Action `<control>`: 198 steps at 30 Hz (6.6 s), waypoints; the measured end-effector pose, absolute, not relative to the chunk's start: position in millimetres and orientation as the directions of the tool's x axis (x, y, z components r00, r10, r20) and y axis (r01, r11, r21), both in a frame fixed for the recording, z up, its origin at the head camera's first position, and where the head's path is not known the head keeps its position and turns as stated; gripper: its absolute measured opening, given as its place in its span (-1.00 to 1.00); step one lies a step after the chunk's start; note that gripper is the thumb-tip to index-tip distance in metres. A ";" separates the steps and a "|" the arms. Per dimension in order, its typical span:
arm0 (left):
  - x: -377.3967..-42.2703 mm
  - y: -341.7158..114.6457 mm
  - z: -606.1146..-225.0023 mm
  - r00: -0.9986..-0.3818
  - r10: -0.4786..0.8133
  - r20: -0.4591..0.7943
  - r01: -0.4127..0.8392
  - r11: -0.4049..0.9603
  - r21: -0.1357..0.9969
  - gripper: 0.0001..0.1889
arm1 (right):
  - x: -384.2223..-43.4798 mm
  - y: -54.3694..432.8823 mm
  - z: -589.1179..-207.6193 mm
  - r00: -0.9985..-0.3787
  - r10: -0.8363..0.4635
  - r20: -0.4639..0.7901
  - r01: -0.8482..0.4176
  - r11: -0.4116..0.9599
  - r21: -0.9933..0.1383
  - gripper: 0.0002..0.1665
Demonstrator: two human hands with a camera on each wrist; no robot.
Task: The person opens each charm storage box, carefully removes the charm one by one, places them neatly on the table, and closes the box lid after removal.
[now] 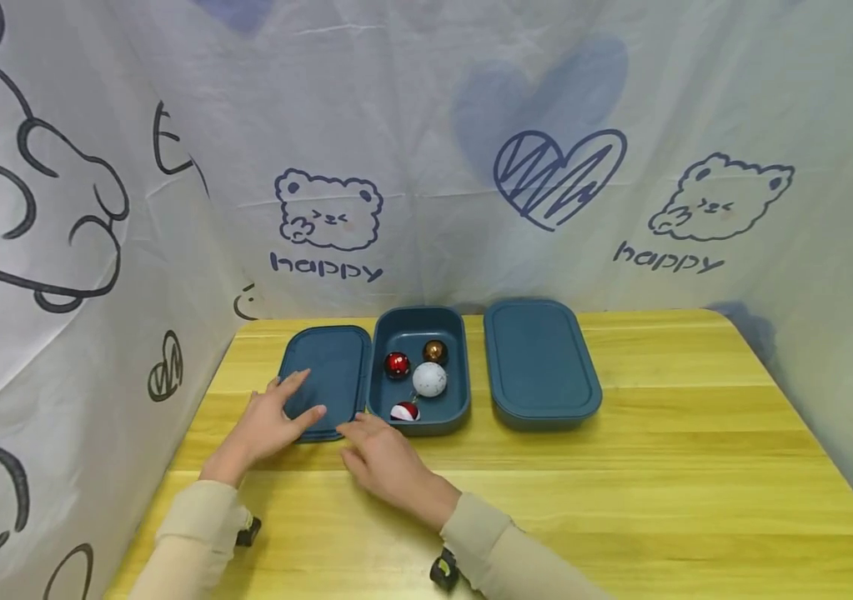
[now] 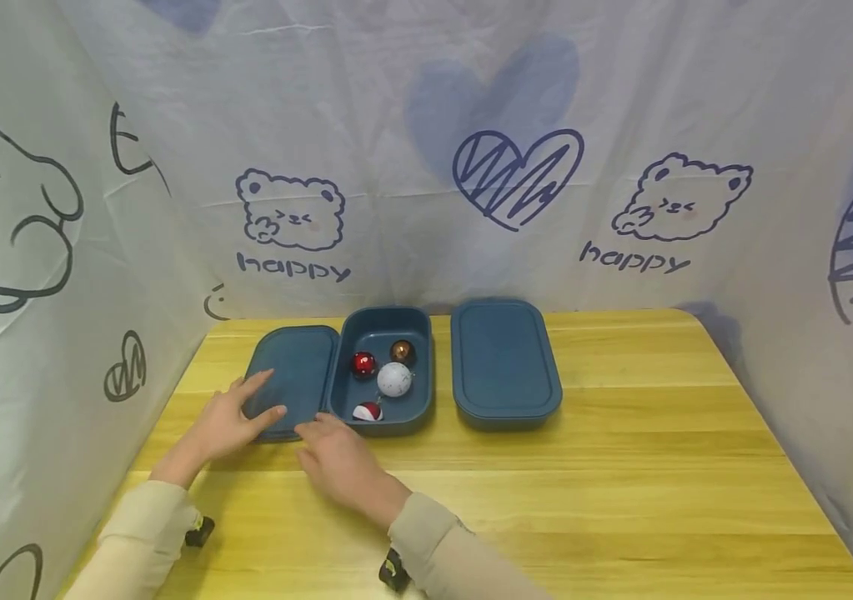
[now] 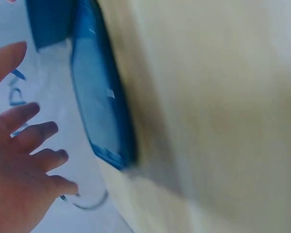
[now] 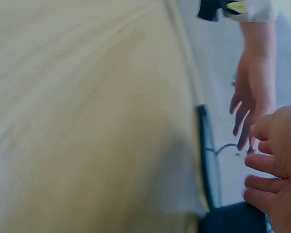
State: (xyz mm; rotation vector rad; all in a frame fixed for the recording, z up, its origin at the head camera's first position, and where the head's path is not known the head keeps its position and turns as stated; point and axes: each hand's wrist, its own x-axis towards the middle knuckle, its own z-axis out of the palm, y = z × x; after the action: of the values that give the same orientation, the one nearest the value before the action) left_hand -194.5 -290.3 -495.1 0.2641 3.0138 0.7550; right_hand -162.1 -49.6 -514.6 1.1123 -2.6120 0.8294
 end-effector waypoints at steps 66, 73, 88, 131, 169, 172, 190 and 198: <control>-239.7 -6.7 -484.8 -0.982 0.128 0.140 0.187 0.527 0.829 -0.55 | -235.6 226.1 -511.6 -0.813 0.110 0.572 -0.321 0.734 -0.599 -0.70; -245.4 -5.4 -498.7 -0.983 0.121 0.135 0.180 0.540 0.822 -0.53 | -236.0 234.4 -519.9 -0.862 0.158 0.481 -0.246 0.700 -0.670 -0.67; -236.4 -0.1 -486.8 -0.990 0.111 0.091 0.140 0.589 0.796 -0.68 | -230.0 240.9 -520.9 -0.926 0.268 0.266 -0.035 0.640 -0.767 -0.53; -231.0 -0.8 -489.7 -0.994 0.112 -0.002 0.055 0.505 0.861 -0.49 | -225.7 244.0 -521.6 -0.917 0.308 0.254 -0.014 0.612 -0.790 -0.51; -226.9 3.3 -474.0 -0.990 0.138 0.042 0.110 0.540 0.834 -0.44 | -223.9 248.8 -507.8 -0.920 0.314 0.235 -0.007 0.587 -0.810 -0.47; -225.8 4.3 -471.1 -0.988 0.136 0.078 0.140 0.532 0.835 -0.44 | -222.8 249.1 -504.9 -0.917 0.324 0.232 -0.002 0.580 -0.815 -0.46; -221.0 17.4 -466.4 -0.982 0.140 0.126 0.178 0.463 0.868 -0.42 | -217.0 253.2 -502.9 -0.927 0.325 0.188 0.042 0.587 -0.809 -0.44; -222.6 25.8 -466.4 -0.971 0.179 0.156 0.213 0.367 0.906 -0.43 | -214.9 258.7 -507.3 -0.928 0.332 0.170 0.054 0.571 -0.819 -0.44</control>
State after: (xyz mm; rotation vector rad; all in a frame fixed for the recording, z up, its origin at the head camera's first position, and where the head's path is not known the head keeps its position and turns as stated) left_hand -222.6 25.8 -466.4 0.3760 2.6223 1.7452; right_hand -214.9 258.7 -507.3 -0.3166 -2.5017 1.2887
